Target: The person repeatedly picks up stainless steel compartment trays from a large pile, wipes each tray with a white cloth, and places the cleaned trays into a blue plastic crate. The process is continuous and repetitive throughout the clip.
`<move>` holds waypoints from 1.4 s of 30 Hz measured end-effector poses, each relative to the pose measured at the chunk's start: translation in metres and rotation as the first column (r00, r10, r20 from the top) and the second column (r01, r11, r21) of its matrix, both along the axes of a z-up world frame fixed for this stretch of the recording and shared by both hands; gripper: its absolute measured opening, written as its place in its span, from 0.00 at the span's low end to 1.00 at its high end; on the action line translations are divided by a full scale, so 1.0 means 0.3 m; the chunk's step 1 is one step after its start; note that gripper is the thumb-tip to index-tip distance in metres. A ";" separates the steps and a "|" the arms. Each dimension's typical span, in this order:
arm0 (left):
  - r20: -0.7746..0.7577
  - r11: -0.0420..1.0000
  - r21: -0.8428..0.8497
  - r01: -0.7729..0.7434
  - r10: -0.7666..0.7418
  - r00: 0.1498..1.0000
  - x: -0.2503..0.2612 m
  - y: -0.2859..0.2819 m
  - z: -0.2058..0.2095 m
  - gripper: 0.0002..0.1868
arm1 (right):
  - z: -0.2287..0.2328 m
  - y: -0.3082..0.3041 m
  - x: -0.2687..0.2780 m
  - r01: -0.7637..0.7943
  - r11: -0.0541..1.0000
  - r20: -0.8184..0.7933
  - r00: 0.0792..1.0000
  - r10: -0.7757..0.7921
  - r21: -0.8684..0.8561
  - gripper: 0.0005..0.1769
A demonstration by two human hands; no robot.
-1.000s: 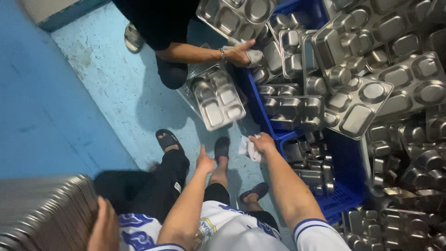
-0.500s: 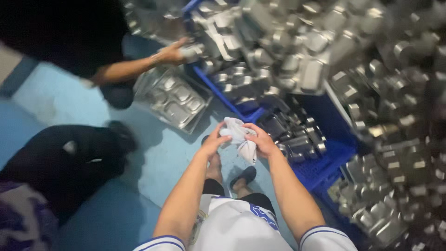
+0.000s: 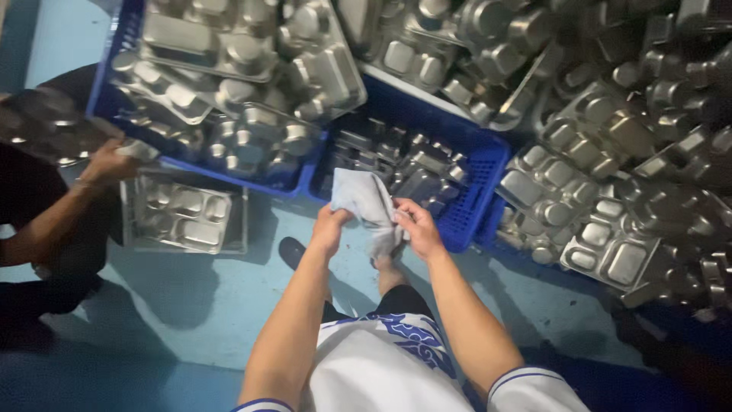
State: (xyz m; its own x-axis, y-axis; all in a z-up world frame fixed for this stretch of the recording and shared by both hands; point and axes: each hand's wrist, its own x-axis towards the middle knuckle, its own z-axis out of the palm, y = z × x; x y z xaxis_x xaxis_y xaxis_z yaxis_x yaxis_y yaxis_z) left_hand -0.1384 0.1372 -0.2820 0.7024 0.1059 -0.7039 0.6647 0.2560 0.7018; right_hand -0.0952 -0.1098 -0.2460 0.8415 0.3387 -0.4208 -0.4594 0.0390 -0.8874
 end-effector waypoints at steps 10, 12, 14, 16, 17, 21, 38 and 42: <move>0.280 0.898 -0.438 0.042 0.091 0.956 0.264 -0.310 0.186 0.35 | 0.058 -0.588 0.147 0.068 0.976 -0.139 0.990 -0.039 0.207 0.03; 0.192 0.673 -0.739 -0.015 0.232 0.954 0.292 -0.375 0.192 0.40 | 0.132 -0.616 0.148 0.176 0.914 -0.273 0.959 -0.076 0.364 0.05; 0.061 0.575 -0.818 -0.031 0.140 0.988 0.273 -0.506 0.200 0.41 | 0.201 -0.612 0.149 0.265 0.861 -0.370 0.924 -0.098 0.434 0.12; 0.044 0.596 -0.803 0.015 0.034 0.998 0.284 -0.602 0.193 0.42 | 0.219 -0.622 0.177 0.350 0.836 -0.436 0.887 -0.151 0.422 0.18; 0.076 0.659 -0.749 0.065 -0.012 0.997 0.264 -0.645 0.191 0.42 | 0.216 -0.648 0.160 0.415 0.821 -0.478 0.855 -0.203 0.393 0.19; -0.147 0.779 -0.622 -0.083 -0.012 0.989 0.216 -0.734 0.196 0.45 | 0.086 -0.742 0.079 0.544 0.760 -0.498 0.798 -0.339 0.354 0.17; -0.416 -0.002 0.591 0.806 -0.858 0.303 0.269 -1.052 0.135 0.14 | -0.385 -0.700 -0.204 0.524 0.786 -0.616 0.513 -0.598 -0.327 0.32; -0.178 -0.008 0.540 0.842 -0.978 0.105 0.256 -1.066 0.066 0.16 | -0.480 -0.683 -0.211 0.733 0.681 -0.906 0.292 -0.305 0.007 0.39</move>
